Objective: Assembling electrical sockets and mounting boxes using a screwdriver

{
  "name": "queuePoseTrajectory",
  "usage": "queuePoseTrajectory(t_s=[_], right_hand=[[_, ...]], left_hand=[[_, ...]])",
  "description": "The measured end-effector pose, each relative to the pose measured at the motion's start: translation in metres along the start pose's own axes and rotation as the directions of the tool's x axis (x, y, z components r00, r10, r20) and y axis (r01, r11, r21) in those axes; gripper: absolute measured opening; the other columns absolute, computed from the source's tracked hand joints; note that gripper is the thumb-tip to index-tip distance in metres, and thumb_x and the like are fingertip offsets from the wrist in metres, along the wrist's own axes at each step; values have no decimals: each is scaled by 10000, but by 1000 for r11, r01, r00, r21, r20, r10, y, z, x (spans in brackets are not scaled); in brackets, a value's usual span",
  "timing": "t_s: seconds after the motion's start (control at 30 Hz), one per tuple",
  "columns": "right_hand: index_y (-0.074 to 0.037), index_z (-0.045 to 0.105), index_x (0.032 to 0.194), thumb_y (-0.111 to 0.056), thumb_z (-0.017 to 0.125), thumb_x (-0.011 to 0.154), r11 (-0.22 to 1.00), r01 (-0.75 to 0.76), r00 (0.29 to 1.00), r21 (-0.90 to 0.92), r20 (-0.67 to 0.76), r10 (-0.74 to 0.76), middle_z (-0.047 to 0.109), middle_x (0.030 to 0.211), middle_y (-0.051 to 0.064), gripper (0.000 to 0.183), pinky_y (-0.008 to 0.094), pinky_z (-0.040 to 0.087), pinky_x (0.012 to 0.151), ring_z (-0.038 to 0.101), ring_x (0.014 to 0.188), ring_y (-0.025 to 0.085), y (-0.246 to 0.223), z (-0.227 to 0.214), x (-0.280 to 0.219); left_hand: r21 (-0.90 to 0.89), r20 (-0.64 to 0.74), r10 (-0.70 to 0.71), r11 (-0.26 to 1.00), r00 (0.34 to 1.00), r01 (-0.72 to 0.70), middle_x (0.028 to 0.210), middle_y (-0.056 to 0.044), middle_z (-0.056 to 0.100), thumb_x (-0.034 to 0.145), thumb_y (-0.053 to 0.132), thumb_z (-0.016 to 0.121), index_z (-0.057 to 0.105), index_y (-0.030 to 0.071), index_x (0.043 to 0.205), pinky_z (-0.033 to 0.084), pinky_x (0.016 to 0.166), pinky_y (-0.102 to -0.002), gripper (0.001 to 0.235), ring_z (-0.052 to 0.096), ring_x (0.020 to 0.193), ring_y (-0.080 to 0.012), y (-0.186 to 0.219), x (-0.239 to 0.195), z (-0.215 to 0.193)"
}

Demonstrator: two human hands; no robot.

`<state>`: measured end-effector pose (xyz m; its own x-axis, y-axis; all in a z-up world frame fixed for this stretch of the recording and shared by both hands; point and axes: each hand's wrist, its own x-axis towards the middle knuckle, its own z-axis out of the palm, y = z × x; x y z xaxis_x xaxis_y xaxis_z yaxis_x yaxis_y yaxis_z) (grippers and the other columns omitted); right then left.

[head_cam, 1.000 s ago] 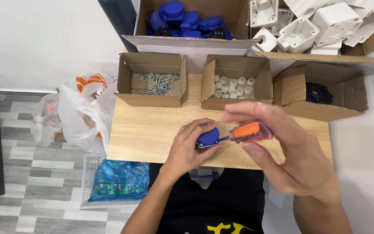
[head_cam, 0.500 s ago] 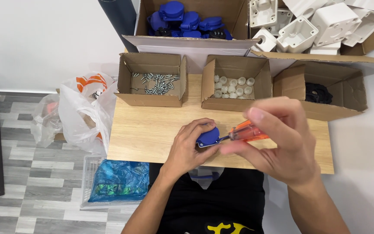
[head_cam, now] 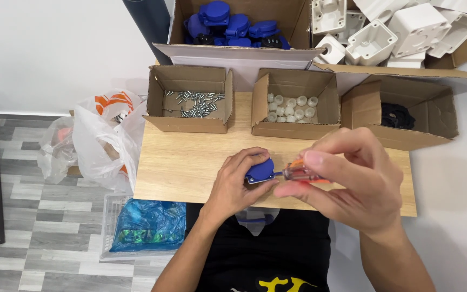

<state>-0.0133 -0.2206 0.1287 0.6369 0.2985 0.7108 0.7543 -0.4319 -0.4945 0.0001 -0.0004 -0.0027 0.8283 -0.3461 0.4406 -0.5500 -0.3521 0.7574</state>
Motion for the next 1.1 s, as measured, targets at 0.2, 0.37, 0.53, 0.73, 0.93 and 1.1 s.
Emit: queuePoseTrajectory(t_s=[0.2, 0.37, 0.53, 0.73, 0.93, 1.1], right_hand=[[-250, 302, 1706, -20, 557, 1173, 966, -107, 950, 234, 309, 31, 649, 1538, 262, 634, 301, 730, 1046, 765, 1389, 333, -11, -20, 9], [-145, 505, 1452, -16, 686, 1073, 979, -93, 958, 179, 284, 39, 768, 1342, 206, 439, 310, 755, 996, 868, 1210, 297, -4, -20, 4], [-198, 523, 1547, -152, 1071, 894, 999, -30, 1000, 23, 0, 30, 592, 1199, 130, 854, 199, 743, 779, 866, 1006, 185, 8, -5, -6], [-220, 356, 1659, -155, 707, 1138, 988, -103, 971, 118, 228, 74, 625, 1507, 188, 631, 258, 660, 929, 759, 1136, 177, 3, -18, 3], [-114, 602, 1447, -93, 695, 1058, 948, -254, 933, 194, 309, 186, 790, 1376, 62, 401, 271, 721, 994, 819, 1168, 184, -11, -30, 19], [-198, 566, 1496, -101, 855, 1027, 975, -154, 980, 158, 147, 131, 737, 1286, 108, 559, 266, 716, 983, 797, 1087, 178, 3, -19, -1]], left_hand=[[-7, -7, 11, 1000, 1000, -11, 1391, -117, 706, 953, 329, 873, 649, 79, 1321, 542, 1061, -448, 498, 724, 1268, -286, 1, 2, -2], [5, -5, 8, 1000, 1000, -8, 1376, -123, 709, 939, 331, 887, 654, 74, 1310, 545, 1066, -447, 509, 725, 1263, -286, 1, 1, 1], [19, 17, -1, 1000, 1000, 1, 1423, -120, 692, 963, 309, 861, 638, 84, 1353, 537, 1034, -452, 503, 709, 1290, -288, -5, -1, 5], [22, 21, -37, 999, 999, 36, 1407, -114, 701, 955, 366, 851, 653, 78, 1317, 511, 1070, -443, 503, 708, 1286, -272, 1, 1, 6], [40, 39, -39, 999, 998, 37, 1346, -129, 716, 963, 371, 821, 660, 99, 1298, 526, 1083, -470, 460, 710, 1245, -292, 5, 5, 9], [23, 24, -26, 999, 999, 25, 1371, -138, 714, 954, 353, 832, 646, 86, 1321, 530, 1079, -450, 490, 720, 1257, -297, 5, 3, 12]])
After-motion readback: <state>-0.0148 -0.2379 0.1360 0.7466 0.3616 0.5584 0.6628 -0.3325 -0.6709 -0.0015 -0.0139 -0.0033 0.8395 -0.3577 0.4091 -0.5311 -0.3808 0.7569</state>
